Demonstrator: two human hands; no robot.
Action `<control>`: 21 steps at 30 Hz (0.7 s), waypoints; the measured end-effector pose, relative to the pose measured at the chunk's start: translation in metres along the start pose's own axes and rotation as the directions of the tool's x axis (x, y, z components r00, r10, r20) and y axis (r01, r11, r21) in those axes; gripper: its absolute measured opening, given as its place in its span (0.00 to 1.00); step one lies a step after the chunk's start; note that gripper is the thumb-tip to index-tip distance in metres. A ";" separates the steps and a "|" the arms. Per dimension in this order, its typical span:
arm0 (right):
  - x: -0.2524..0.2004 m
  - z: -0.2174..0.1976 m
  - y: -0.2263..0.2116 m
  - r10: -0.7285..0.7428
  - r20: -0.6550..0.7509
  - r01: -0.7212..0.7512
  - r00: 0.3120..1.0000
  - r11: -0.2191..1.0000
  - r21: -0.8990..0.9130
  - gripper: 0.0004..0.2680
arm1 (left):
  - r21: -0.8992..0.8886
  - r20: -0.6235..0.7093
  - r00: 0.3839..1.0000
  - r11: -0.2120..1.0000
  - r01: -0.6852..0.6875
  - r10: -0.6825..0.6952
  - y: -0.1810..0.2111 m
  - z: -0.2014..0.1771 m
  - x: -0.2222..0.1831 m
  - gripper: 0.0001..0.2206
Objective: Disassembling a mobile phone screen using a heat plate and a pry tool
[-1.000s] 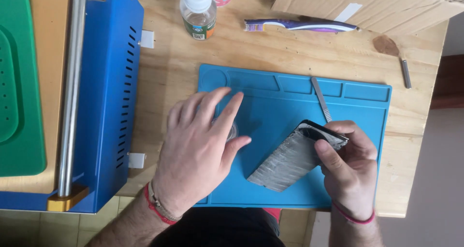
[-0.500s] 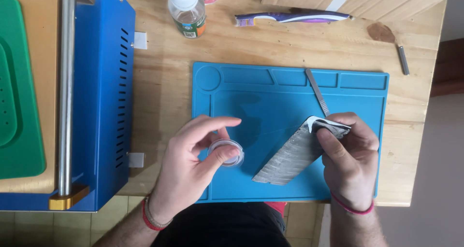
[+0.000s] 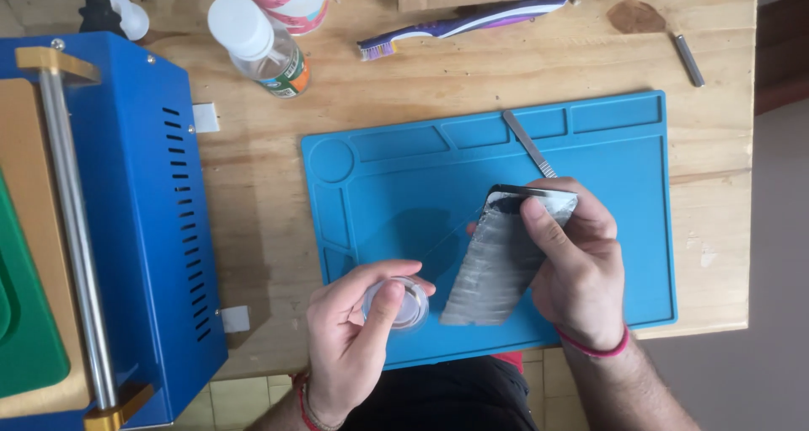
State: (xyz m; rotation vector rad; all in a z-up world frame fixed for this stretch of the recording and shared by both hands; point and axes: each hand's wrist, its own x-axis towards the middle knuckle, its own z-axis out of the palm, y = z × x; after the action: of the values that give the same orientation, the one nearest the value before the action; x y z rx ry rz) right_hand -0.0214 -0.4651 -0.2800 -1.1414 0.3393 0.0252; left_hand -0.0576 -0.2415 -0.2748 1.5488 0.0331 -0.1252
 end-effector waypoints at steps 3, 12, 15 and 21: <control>0.003 -0.003 0.001 0.021 -0.040 -0.021 0.999 1.000 -0.007 0.04 | 0.026 -0.063 0.998 1.000 -0.016 0.018 -0.001 0.006 -0.002 0.14; 0.007 -0.016 0.013 0.036 -0.097 -0.040 0.995 0.998 -0.038 0.03 | 0.130 -0.173 0.973 0.983 -0.129 0.151 -0.006 0.019 -0.006 0.10; 0.009 -0.012 0.011 0.019 -0.091 -0.027 0.996 0.996 -0.081 0.02 | 0.153 -0.171 0.965 0.973 -0.173 0.198 -0.005 0.020 -0.003 0.11; 0.010 -0.011 0.008 0.023 -0.098 -0.034 0.995 0.994 -0.103 0.03 | 0.193 -0.150 0.963 0.962 -0.193 0.224 -0.006 0.019 -0.001 0.12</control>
State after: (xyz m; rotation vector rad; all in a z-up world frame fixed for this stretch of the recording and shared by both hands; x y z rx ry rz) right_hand -0.0160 -0.4731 -0.2942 -1.2439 0.4450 0.0126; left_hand -0.0607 -0.2607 -0.2804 1.7274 -0.0073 0.1777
